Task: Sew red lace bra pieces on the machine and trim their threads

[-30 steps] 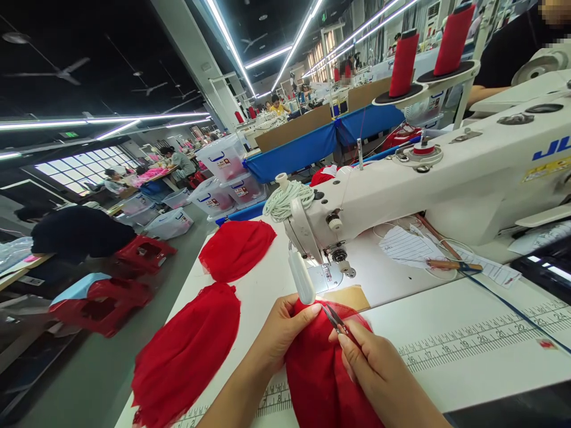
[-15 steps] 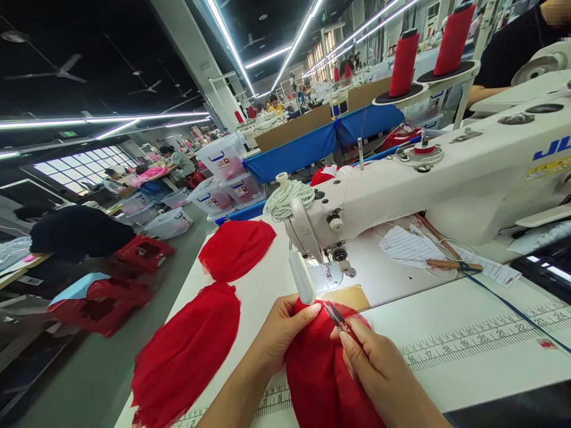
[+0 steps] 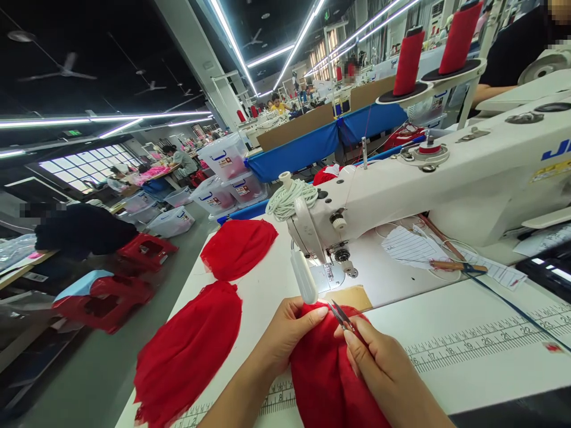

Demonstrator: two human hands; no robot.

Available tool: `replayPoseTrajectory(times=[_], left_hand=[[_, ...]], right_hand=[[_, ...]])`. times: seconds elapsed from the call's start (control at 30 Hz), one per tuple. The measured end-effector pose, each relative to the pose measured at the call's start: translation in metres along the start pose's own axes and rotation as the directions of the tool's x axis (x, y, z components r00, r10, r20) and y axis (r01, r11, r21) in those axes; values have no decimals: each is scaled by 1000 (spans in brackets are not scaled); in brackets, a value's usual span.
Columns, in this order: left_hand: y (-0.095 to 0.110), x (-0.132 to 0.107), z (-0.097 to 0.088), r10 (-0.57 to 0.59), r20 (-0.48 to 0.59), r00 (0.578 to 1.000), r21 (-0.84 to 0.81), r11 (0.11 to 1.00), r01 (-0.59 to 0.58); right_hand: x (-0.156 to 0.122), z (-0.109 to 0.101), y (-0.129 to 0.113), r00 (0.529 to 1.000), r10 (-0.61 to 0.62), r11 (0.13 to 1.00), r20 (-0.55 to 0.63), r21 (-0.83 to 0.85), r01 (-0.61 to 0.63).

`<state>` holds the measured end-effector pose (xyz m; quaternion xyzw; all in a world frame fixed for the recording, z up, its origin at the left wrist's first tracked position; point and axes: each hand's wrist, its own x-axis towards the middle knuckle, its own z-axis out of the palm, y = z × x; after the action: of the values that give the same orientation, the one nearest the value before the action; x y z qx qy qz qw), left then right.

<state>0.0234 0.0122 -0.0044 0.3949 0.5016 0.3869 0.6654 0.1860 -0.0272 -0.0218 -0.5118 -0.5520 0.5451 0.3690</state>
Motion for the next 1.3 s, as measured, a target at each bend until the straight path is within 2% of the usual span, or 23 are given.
replayPoseTrajectory(times=[0.23,0.7,0.9,1.07,1.2,1.3], left_hand=[[4,-1,0,23,-8,1000,-10,1000,-24],[1,0,-2,21,-12,1000,-13,1000,-21],[1,-1,-1,21,14,1000,-23,1000,-21],[6,-4,4,0,30,1000,4,1000,0],[7,-4,5,-5,17,1000,-22,1000,5],[5,-2,2,7,-16,1000,-31,1000,-8]], right_hand=[[-1,1,-1,1000,6,998,12,-69,-5],[1,1,2,1000,-10,999,-10,-48,9],[1,0,-3,999,43,999,13,0,-43],[3,-4,-5,977,186,969,107,143,-201],[5,-5,-7,973,205,951,103,215,-223],[6,-5,-9,971,213,956,106,184,-229]])
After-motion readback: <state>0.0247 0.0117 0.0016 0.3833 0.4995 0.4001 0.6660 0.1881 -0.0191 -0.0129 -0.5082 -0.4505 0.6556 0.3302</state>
